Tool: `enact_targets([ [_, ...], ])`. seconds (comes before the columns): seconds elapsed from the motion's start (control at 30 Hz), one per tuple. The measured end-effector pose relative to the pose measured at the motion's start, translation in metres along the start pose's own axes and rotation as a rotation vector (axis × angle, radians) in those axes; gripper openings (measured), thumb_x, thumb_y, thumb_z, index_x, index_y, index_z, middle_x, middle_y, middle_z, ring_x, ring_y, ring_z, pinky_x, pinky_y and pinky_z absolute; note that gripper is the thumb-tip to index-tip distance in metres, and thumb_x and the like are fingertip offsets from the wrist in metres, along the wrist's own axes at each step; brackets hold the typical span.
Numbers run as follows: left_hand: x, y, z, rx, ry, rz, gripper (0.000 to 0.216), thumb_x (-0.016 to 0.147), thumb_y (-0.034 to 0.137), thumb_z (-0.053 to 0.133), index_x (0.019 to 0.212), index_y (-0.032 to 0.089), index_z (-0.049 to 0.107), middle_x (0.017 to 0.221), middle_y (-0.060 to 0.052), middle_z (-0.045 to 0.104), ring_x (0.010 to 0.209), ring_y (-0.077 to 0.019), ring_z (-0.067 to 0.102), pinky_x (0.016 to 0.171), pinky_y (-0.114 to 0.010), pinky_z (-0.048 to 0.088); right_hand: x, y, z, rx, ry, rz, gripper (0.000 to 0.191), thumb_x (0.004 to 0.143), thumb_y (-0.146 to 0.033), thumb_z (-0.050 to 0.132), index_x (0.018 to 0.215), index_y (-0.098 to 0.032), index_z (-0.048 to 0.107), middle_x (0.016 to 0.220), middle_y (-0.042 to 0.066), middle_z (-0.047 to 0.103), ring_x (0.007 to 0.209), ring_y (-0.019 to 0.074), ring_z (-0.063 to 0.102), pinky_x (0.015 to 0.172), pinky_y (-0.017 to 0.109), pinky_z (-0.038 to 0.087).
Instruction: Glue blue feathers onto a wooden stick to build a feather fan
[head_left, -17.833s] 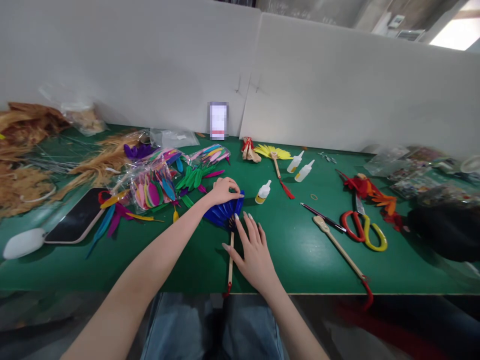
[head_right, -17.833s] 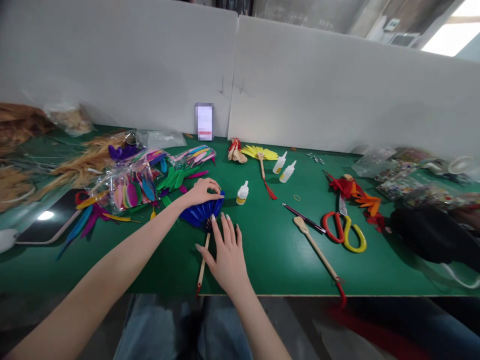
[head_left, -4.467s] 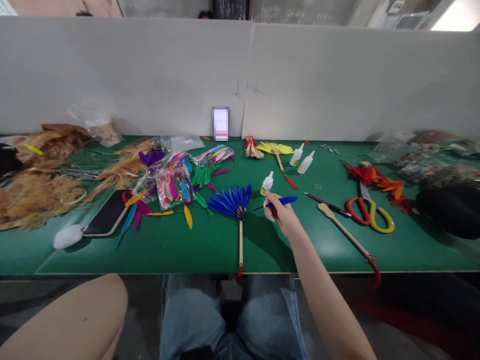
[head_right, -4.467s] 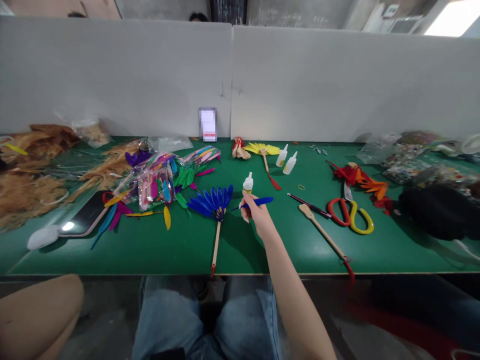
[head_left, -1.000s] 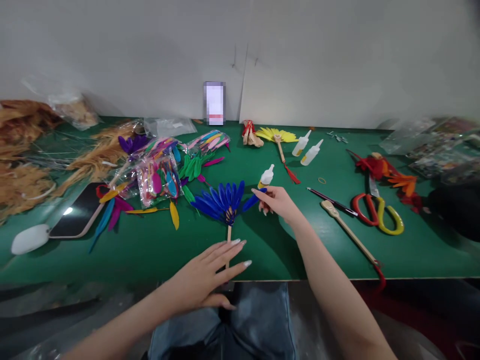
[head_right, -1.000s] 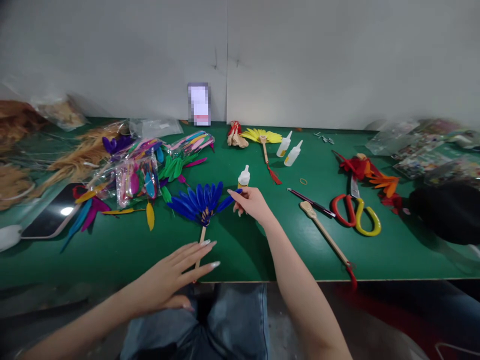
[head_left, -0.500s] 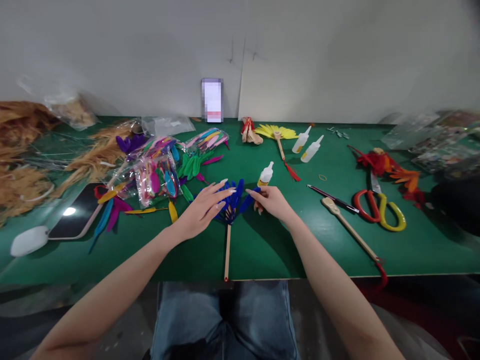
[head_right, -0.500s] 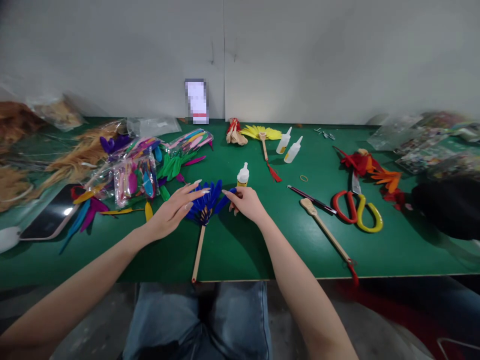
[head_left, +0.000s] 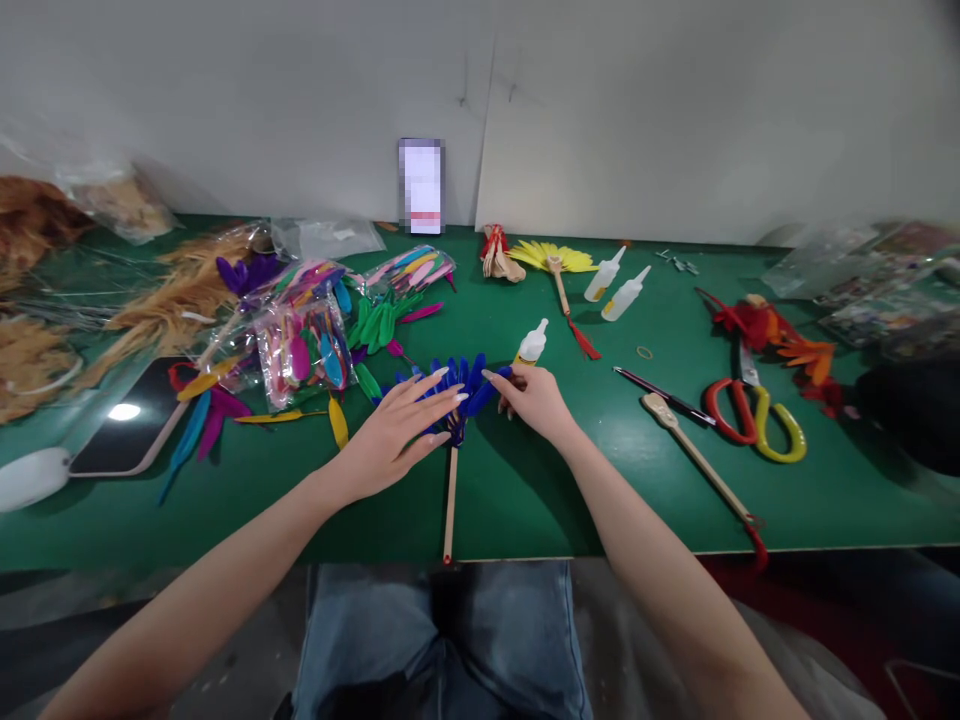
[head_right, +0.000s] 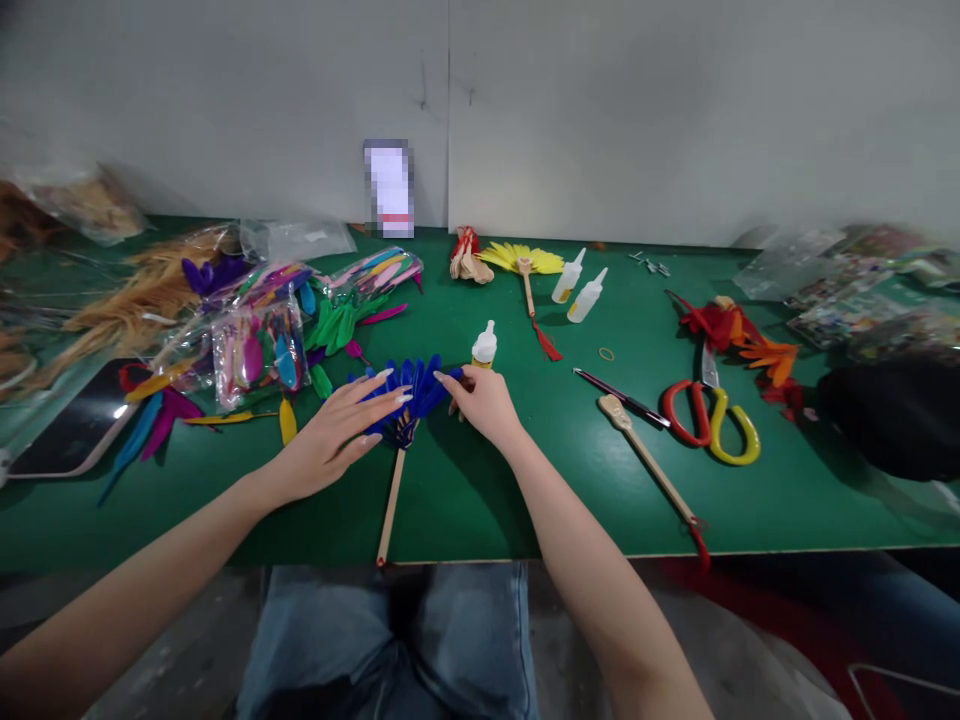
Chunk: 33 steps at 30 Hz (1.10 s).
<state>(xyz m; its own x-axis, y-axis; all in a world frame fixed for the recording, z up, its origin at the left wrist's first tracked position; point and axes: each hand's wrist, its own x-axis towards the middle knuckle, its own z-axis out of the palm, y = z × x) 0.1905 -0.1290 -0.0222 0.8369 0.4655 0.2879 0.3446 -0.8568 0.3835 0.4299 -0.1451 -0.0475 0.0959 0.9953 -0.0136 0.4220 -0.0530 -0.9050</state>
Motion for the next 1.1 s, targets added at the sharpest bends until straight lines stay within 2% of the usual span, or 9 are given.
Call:
enact_targets([
  [0.13,-0.006,0.005,0.0,0.072,-0.154,0.06,0.052,0.098,0.04,0.035,0.146,0.021,0.027,0.149,-0.004,0.035,0.143,-0.0213,0.013,0.116,-0.046,0.015,0.001,-0.001,0.0,-0.027,0.002,0.005,0.035,0.081,-0.049,0.059,0.064,-0.019,0.055,0.049,0.0,0.06,0.039,0.0111,0.054,0.043,0.024,0.043],
  [0.2,-0.01,0.007,0.0,0.114,-0.196,0.047,0.058,0.097,0.044,0.035,0.148,0.021,0.021,0.151,-0.004,0.031,0.143,-0.022,0.012,0.116,-0.045,0.014,0.001,0.0,0.0,-0.021,-0.015,-0.008,0.038,0.081,-0.049,0.059,0.059,-0.02,0.049,0.049,0.0,0.06,0.041,0.0114,0.055,0.044,0.024,0.043],
  [0.33,-0.014,0.007,0.003,0.209,-0.188,-0.024,0.065,0.095,0.052,0.035,0.149,0.021,0.017,0.155,-0.006,0.019,0.143,-0.0261,0.009,0.116,-0.048,0.01,0.002,0.001,-0.002,0.001,-0.054,-0.029,0.041,0.081,-0.05,0.058,0.057,-0.022,0.041,0.049,-0.001,0.06,0.042,0.0113,0.056,0.044,0.024,0.042],
  [0.47,-0.016,0.006,0.007,0.248,-0.207,-0.005,0.069,0.091,0.06,0.035,0.148,0.025,0.021,0.156,-0.007,0.012,0.143,-0.0289,0.008,0.115,-0.05,0.01,0.002,0.0,-0.001,-0.04,-0.034,-0.019,0.037,0.082,-0.048,0.057,0.06,-0.021,0.048,0.049,-0.001,0.06,0.04,0.0111,0.054,0.044,0.024,0.041],
  [0.6,-0.017,0.006,0.009,0.251,-0.225,0.023,0.066,0.091,0.06,0.037,0.147,0.027,0.026,0.157,-0.007,0.011,0.143,-0.0299,0.008,0.114,-0.051,0.011,0.001,0.0,0.0,-0.067,-0.013,-0.008,0.035,0.084,-0.046,0.056,0.062,-0.02,0.052,0.05,0.0,0.061,0.039,0.0112,0.053,0.044,0.025,0.041],
  [1.1,-0.019,0.004,0.011,0.208,-0.213,-0.007,0.07,0.09,0.06,0.038,0.149,0.024,0.021,0.156,-0.008,0.012,0.143,-0.0299,0.009,0.115,-0.051,0.009,0.001,-0.001,-0.002,-0.03,-0.024,0.006,0.034,0.082,-0.045,0.058,0.06,-0.02,0.05,0.049,0.0,0.061,0.04,0.0105,0.053,0.044,0.024,0.042],
])
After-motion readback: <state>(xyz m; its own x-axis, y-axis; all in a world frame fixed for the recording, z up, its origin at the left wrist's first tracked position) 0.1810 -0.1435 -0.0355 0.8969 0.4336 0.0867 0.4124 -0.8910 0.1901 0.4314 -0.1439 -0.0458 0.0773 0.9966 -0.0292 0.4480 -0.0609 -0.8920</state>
